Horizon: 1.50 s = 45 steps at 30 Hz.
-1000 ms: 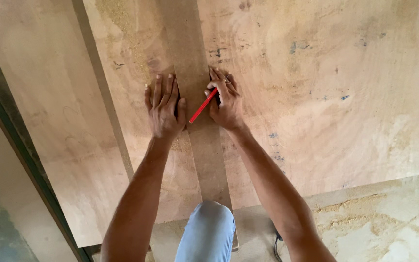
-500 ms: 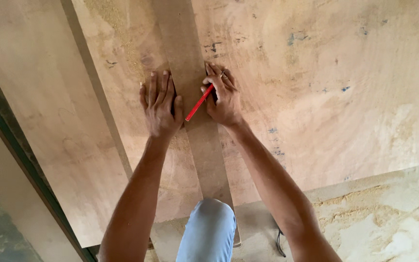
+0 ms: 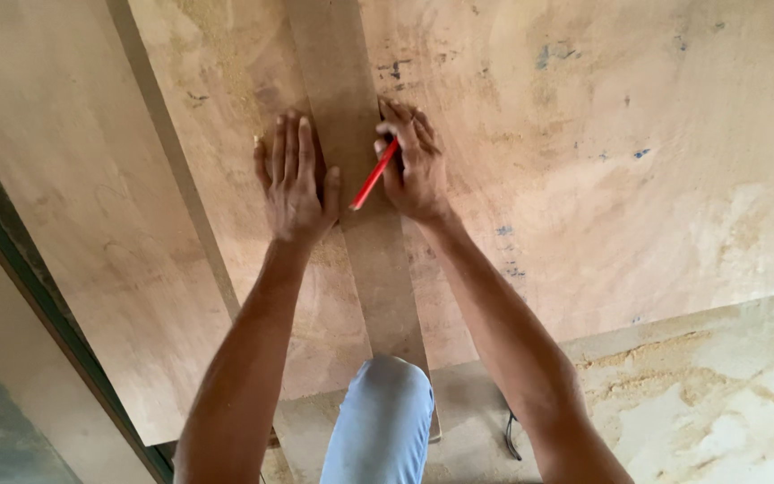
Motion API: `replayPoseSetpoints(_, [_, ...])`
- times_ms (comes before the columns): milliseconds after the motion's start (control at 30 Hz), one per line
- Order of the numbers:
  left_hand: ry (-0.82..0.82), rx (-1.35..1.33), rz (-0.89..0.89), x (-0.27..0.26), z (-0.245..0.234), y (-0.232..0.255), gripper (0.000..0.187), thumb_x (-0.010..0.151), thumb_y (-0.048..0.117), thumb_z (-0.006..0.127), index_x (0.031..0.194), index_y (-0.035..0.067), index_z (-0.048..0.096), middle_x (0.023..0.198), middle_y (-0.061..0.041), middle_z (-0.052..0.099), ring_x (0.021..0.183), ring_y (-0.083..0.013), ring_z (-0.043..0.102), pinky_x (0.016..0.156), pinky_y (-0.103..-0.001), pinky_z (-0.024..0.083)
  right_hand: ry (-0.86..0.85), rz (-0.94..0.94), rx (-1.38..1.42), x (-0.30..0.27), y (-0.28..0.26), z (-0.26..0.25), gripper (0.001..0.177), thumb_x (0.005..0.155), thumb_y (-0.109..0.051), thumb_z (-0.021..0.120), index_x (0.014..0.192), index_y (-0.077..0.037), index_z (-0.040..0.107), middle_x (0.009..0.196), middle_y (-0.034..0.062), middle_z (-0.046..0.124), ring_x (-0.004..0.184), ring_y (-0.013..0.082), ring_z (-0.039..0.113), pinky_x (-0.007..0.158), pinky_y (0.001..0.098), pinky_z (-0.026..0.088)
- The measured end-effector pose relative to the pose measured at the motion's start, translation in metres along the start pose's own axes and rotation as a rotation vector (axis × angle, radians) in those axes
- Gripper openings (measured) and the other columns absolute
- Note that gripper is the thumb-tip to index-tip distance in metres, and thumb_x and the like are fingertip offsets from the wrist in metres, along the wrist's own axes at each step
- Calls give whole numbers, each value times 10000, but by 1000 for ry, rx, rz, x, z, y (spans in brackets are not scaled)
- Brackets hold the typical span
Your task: The person measures a large plywood sheet with a tape measure and marks it with a pencil. They then use a straight edge to draw a straight line and cut the plywood with a circular saw. Finally, they mark the cut piece with a pencil.
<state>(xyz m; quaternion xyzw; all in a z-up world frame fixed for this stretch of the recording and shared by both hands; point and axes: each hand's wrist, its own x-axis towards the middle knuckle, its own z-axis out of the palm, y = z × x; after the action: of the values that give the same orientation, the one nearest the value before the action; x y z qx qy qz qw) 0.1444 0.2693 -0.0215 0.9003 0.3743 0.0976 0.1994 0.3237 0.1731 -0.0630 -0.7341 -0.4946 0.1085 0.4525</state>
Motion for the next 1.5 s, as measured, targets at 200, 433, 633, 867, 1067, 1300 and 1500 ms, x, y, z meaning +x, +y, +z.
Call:
replayPoseSetpoints(200, [-114, -39, 91, 0, -11, 5, 509, 1047, 317, 555, 1543, 199, 544, 1702, -146, 273, 1578, -339, 281, 1275, -646, 123, -5, 296, 336, 1, 30, 3, 350, 1119, -134, 486, 1452, -107, 589, 1125, 96, 758, 878, 144, 683, 725, 263, 569])
replayPoseSetpoints(433, [-113, -76, 96, 0, -16, 5, 530, 1037, 311, 576, 1555, 217, 513, 1707, -142, 263, 1574, -357, 298, 1278, -654, 124, 68, 181, 339, 68, 4, 4, 153, 1068, -59, 650, 1193, -10, 725, 964, 93, 721, 786, 121, 648, 663, 252, 512])
replayPoseSetpoints(633, [-86, -88, 87, 1, -13, 3, 543, 1020, 340, 590, 1548, 245, 509, 1704, -100, 275, 1567, -321, 306, 1284, -659, 128, 35, 47, 228, 132, -12, 9, 187, 1004, 20, 611, 1142, -12, 732, 925, 67, 780, 749, 91, 723, 630, 246, 568])
replayPoseSetpoints(867, [-92, -92, 76, -1, -8, 1, 560, 1016, 366, 587, 1556, 271, 475, 1700, -86, 263, 1569, -309, 295, 1276, -660, 131, -53, 183, 157, 151, -11, 21, 116, 977, 20, 634, 1014, -34, 730, 792, 66, 746, 599, 111, 642, 493, 285, 486])
replayPoseSetpoints(1067, [-84, -97, 84, -4, -5, -1, 544, 1039, 375, 578, 1562, 269, 472, 1708, -77, 256, 1578, -296, 289, 1284, -653, 136, -86, 41, 83, 150, -2, 24, 127, 952, 70, 624, 1013, -6, 707, 829, 93, 731, 672, 132, 667, 574, 293, 524])
replayPoseSetpoints(1300, [-86, -97, 85, 0, -8, -1, 537, 1029, 367, 587, 1546, 258, 487, 1699, -86, 263, 1568, -304, 291, 1281, -652, 128, -152, 181, 124, 123, -1, 17, 97, 962, 24, 650, 1027, -23, 705, 859, 83, 727, 677, 129, 713, 572, 275, 588])
replayPoseSetpoints(1500, [-100, -119, 79, -1, -12, 1, 534, 1031, 354, 595, 1549, 255, 514, 1698, -95, 279, 1575, -313, 284, 1280, -645, 117, -126, 103, 54, 52, -27, -6, 122, 960, 54, 652, 1057, -4, 699, 869, 122, 730, 636, 172, 689, 523, 290, 538])
